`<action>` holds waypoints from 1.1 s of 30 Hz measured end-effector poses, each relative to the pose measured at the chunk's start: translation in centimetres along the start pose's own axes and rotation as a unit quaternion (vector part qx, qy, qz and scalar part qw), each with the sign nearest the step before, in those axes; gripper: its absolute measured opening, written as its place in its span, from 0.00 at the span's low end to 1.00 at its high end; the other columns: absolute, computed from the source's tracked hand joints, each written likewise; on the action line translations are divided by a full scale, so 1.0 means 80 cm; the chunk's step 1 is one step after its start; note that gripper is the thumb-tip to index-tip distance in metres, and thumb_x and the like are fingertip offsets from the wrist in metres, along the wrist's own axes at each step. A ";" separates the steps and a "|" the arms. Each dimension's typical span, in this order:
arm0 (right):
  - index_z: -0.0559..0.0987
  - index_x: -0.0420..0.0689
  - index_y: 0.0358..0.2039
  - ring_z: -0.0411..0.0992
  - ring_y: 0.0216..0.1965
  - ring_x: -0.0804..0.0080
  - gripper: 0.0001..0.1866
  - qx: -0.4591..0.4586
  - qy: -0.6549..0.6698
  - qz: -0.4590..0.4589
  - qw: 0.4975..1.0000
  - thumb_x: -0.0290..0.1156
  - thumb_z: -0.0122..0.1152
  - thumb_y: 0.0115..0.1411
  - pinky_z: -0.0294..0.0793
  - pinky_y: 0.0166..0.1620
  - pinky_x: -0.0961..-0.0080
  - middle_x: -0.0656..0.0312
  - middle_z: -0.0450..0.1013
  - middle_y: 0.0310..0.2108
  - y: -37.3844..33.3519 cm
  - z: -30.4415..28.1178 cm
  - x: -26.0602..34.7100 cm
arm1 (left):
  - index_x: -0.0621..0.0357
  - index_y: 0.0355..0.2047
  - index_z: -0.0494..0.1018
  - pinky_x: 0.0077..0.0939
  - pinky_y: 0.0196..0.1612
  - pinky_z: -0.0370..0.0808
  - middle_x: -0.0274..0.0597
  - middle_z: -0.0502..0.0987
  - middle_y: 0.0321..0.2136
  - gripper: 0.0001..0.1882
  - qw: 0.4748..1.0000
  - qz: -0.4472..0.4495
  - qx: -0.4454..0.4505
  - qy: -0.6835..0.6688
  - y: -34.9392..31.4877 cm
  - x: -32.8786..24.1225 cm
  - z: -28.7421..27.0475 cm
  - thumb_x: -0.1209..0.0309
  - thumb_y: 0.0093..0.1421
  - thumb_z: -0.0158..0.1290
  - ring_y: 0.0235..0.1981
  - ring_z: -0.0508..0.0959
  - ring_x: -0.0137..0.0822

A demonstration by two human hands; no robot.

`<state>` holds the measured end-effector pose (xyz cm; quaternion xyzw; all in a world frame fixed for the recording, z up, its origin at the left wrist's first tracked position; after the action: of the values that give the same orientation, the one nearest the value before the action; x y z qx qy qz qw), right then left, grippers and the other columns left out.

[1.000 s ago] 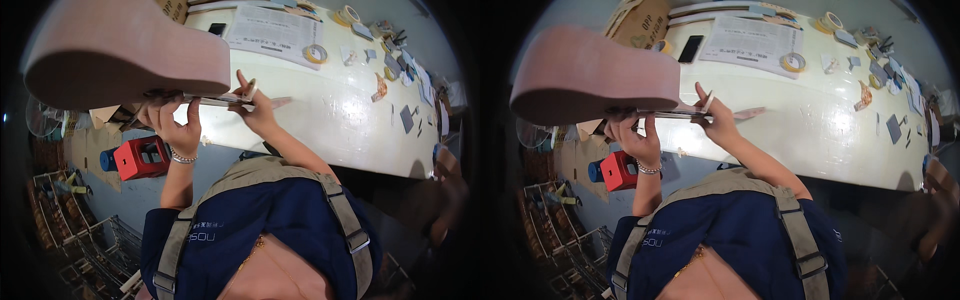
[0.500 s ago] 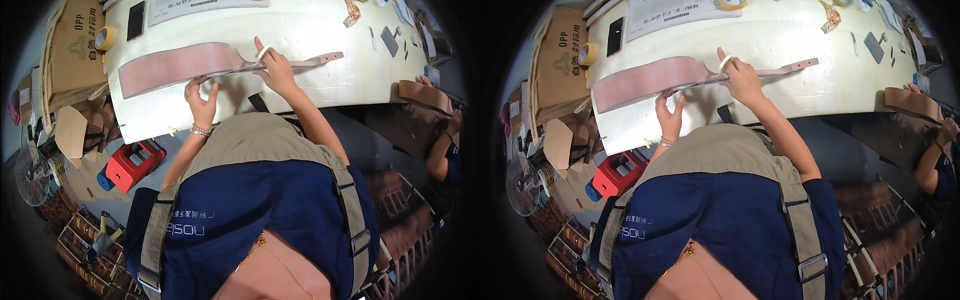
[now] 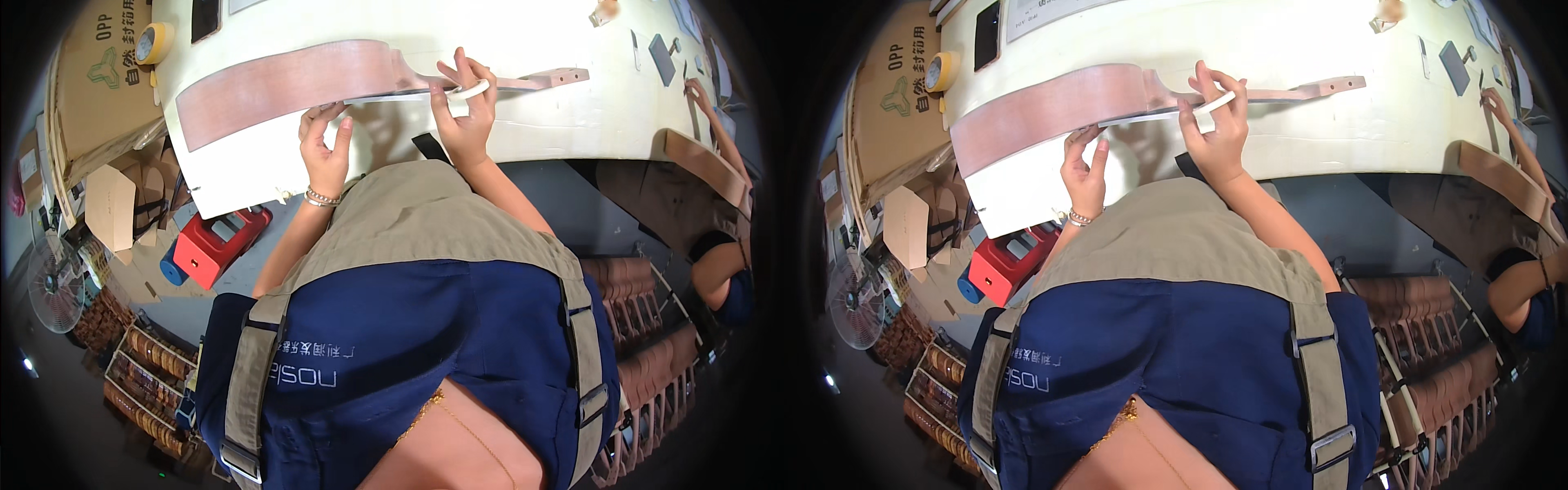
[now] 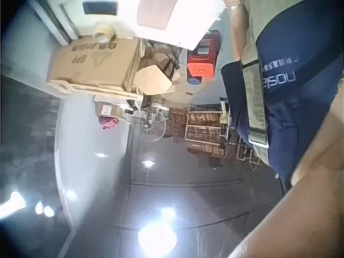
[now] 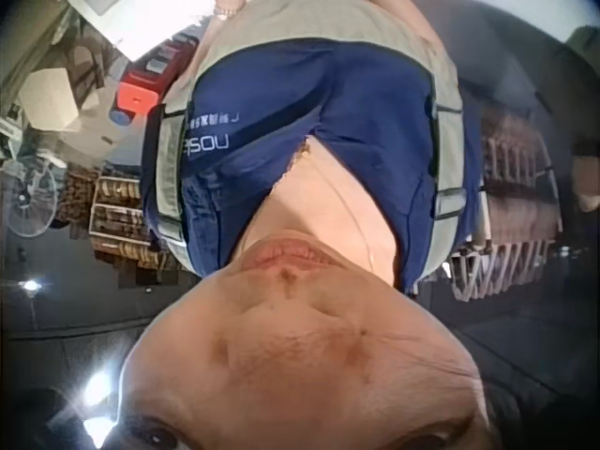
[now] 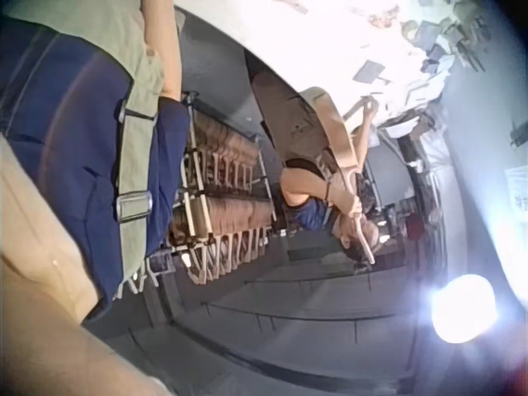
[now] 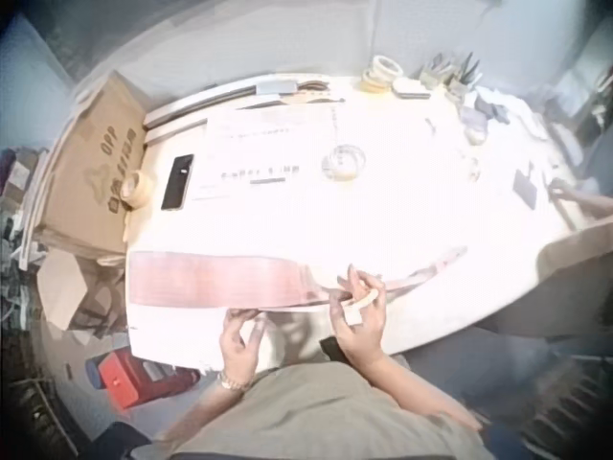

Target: The person repeatedly picks up a pink guitar body from a rack, wipes it with a cloth, applies tape to the soundhole, and places it back on the rack. The person also handles a wooden neck piece and a roll of tape during the process.

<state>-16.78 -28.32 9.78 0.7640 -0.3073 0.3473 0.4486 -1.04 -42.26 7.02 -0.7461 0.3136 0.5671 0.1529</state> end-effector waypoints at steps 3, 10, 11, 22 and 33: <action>0.68 0.41 0.54 0.74 0.39 0.69 0.28 0.029 -0.069 -0.023 0.997 0.21 0.59 0.49 0.56 0.57 0.61 0.56 0.68 0.40 -0.006 0.005 -0.011 | 0.64 0.37 0.75 0.29 0.48 0.65 0.46 0.73 0.39 0.11 1.000 -0.003 0.017 0.005 0.003 -0.003 -0.004 0.74 0.52 0.56 0.43 0.70 0.39; 0.66 0.41 0.55 0.75 0.36 0.69 0.30 0.022 -0.054 -0.013 0.998 0.21 0.61 0.50 0.61 0.54 0.69 0.57 0.67 0.40 -0.006 0.007 -0.015 | 0.62 0.30 0.75 0.20 0.25 0.71 0.41 0.79 0.27 0.06 0.977 0.148 0.103 0.110 0.026 -0.024 -0.020 0.77 0.50 0.57 0.21 0.75 0.30; 0.66 0.41 0.55 0.75 0.36 0.69 0.30 0.024 -0.062 -0.023 0.998 0.21 0.61 0.50 0.63 0.53 0.70 0.57 0.66 0.41 -0.006 0.007 -0.015 | 0.61 0.29 0.75 0.19 0.22 0.70 0.40 0.79 0.27 0.05 0.968 0.173 0.133 0.121 0.031 -0.024 -0.019 0.77 0.50 0.57 0.19 0.74 0.29; 0.67 0.34 0.52 0.70 0.46 0.61 0.27 -0.071 0.077 0.020 0.994 0.22 0.60 0.51 0.67 0.49 0.68 0.55 0.58 0.47 0.004 -0.066 -0.016 | 0.68 0.32 0.72 0.18 0.26 0.77 0.47 0.78 0.35 0.09 0.922 0.270 0.242 0.134 0.057 -0.009 -0.024 0.86 0.49 0.54 0.27 0.80 0.31; 0.59 0.39 0.59 0.58 0.57 0.67 0.32 -0.098 0.063 0.267 0.957 0.26 0.59 0.55 0.63 0.56 0.74 0.54 0.57 0.58 0.015 -0.190 -0.179 | 0.64 0.36 0.71 0.16 0.21 0.74 0.46 0.79 0.35 0.13 0.910 0.246 0.256 0.213 0.049 -0.005 -0.030 0.81 0.48 0.58 0.22 0.79 0.29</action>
<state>-29.76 -12.87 4.23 0.5834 -0.5037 0.4697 0.4304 -1.81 -46.55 8.63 -0.6835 0.6468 0.3149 0.1239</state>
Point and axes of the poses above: each hand's wrist, its own y-axis towards the middle knuckle, its own z-axis out of the palm, x = y × z, the point moved 3 cm from there along y, towards the middle knuckle
